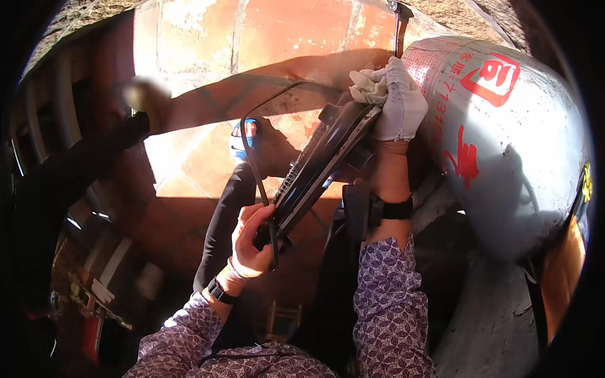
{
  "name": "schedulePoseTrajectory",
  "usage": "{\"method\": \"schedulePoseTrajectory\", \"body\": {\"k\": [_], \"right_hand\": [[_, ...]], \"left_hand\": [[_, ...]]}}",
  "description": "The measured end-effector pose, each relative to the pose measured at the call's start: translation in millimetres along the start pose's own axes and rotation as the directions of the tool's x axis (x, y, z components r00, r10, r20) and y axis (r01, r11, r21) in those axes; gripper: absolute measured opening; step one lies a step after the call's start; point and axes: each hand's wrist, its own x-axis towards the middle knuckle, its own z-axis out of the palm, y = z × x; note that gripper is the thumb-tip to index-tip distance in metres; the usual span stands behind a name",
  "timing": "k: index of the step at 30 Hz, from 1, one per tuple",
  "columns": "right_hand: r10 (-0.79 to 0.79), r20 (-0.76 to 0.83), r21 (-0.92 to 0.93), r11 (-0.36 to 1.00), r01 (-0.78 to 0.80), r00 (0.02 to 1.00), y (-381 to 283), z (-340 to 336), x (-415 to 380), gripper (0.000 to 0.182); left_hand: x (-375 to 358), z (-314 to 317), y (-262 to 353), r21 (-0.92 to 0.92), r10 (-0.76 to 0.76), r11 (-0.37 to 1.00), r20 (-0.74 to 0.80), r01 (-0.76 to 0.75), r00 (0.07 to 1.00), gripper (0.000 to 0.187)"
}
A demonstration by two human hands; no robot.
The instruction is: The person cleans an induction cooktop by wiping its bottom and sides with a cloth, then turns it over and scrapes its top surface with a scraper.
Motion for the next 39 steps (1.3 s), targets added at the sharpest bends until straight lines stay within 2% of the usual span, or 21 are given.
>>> {"method": "schedulePoseTrajectory", "body": {"k": [2,3,5,7,8,12,14,15,17,21,23,24,25,28,29,31,33,34,35,37,39], "right_hand": [[-0.038,-0.046,-0.124,0.992,0.032,0.998,-0.7,7.7,-5.7,0.044],[-0.086,-0.081,-0.242,0.968,0.064,0.993,-4.4,12.1,-7.9,0.043],[-0.124,-0.073,-0.24,0.965,0.104,0.99,1.0,4.4,-0.4,0.04],[-0.117,-0.098,-0.238,0.967,0.09,0.988,2.8,4.9,1.0,0.039],[-0.119,-0.1,-0.182,0.978,0.099,0.988,6.3,0.2,3.6,0.038],[-0.176,-0.067,-0.261,0.953,0.153,0.982,4.8,-8.6,1.7,0.037],[-0.174,-0.089,-0.198,0.968,0.154,0.981,0.0,5.6,-11.9,0.027],[-0.17,-0.091,-0.193,0.97,0.15,0.981,-0.3,8.9,-19.1,0.027],[-0.253,0.097,-0.316,0.909,0.27,0.963,-2.6,13.6,-34.2,0.027],[-0.202,0.142,-0.203,0.952,0.228,0.969,-31.2,31.0,-67.3,0.028],[-0.329,0.274,-0.261,0.879,0.399,0.904,-38.6,48.2,-80.5,0.029],[-0.337,0.518,-0.546,0.577,0.608,0.786,-47.3,42.9,-78.1,0.037],[-0.356,0.649,-0.575,0.349,0.74,0.673,-46.9,44.6,-78.1,0.038],[-0.185,0.67,-0.672,0.261,0.693,0.719,-41.9,47.1,-79.5,0.037],[-0.082,0.4,-0.602,0.727,0.329,0.913,-40.4,50.6,-83.1,0.035],[-0.303,0.444,-0.751,0.388,0.535,0.843,-24.7,17.1,-74.0,0.033],[-0.206,0.363,-0.799,0.432,0.418,0.909,-19.3,0.9,-65.9,0.034],[-0.422,0.363,-0.721,0.437,0.537,0.831,-13.9,9.2,-71.8,0.027],[-0.433,0.38,-0.708,0.433,0.558,0.817,-15.4,16.9,-77.1,0.027],[-0.313,0.477,-0.635,0.523,0.568,0.822,-30.7,45.2,-106.9,0.026],[-0.309,0.617,-0.705,0.193,0.682,0.724,-39.0,47.6,-120.0,0.025]], "left_hand": [[-0.5,-6.1,4.5,-0.127,-0.098,0.987,0.002,0.097,0.995,0.058],[1.4,-10.8,8.2,-0.082,-0.044,0.996,-0.083,0.037,0.996,0.055],[15.0,-17.8,26.1,0.27,0.233,0.948,-0.228,-0.169,0.945,0.056],[39.7,-8.4,52.0,0.436,0.327,0.861,-0.081,-0.262,0.942,0.065],[53.9,-0.9,50.2,0.391,0.229,0.892,0.047,-0.229,0.972,0.074],[94.9,5.6,51.5,0.45,0.154,0.875,0.083,-0.175,0.984,0.08],[109.2,6.7,60.3,0.457,-0.242,0.883,0.249,0.106,0.938,0.076],[111.2,10.8,62.0,0.462,-0.247,0.88,0.248,0.109,0.937,0.076],[113.0,23.5,61.9,0.503,-0.231,0.858,0.203,0.101,0.952,0.072],[107.0,33.2,48.9,0.409,-0.191,0.903,0.098,0.136,0.977,0.069],[105.9,34.8,47.8,0.427,-0.156,0.898,0.083,0.106,0.984,0.068],[105.4,35.1,47.4,0.436,-0.157,0.894,0.078,0.108,0.985,0.065],[105.1,35.1,46.9,0.447,-0.158,0.888,0.073,0.109,0.985,0.062],[104.0,36.4,48.0,0.468,-0.13,0.88,0.078,0.079,0.988,0.06],[101.6,37.0,48.3,0.468,-0.123,0.881,0.077,0.073,0.989,0.06],[101.1,37.8,45.5,0.475,-0.112,0.877,0.049,0.076,0.993,0.057],[101.1,38.2,45.8,0.449,-0.108,0.889,0.014,0.09,0.994,0.055],[100.6,38.4,45.5,0.455,-0.122,0.884,0.013,0.103,0.992,0.053],[98.5,38.2,41.5,0.489,-0.1,0.869,0.035,0.07,0.994,0.053],[92.7,47.1,28.3,0.413,0.105,0.907,-0.035,-0.082,0.994,0.056],[91.6,46.3,51.0,0.432,-0.237,0.886,0.112,0.167,0.965,0.059]]}}
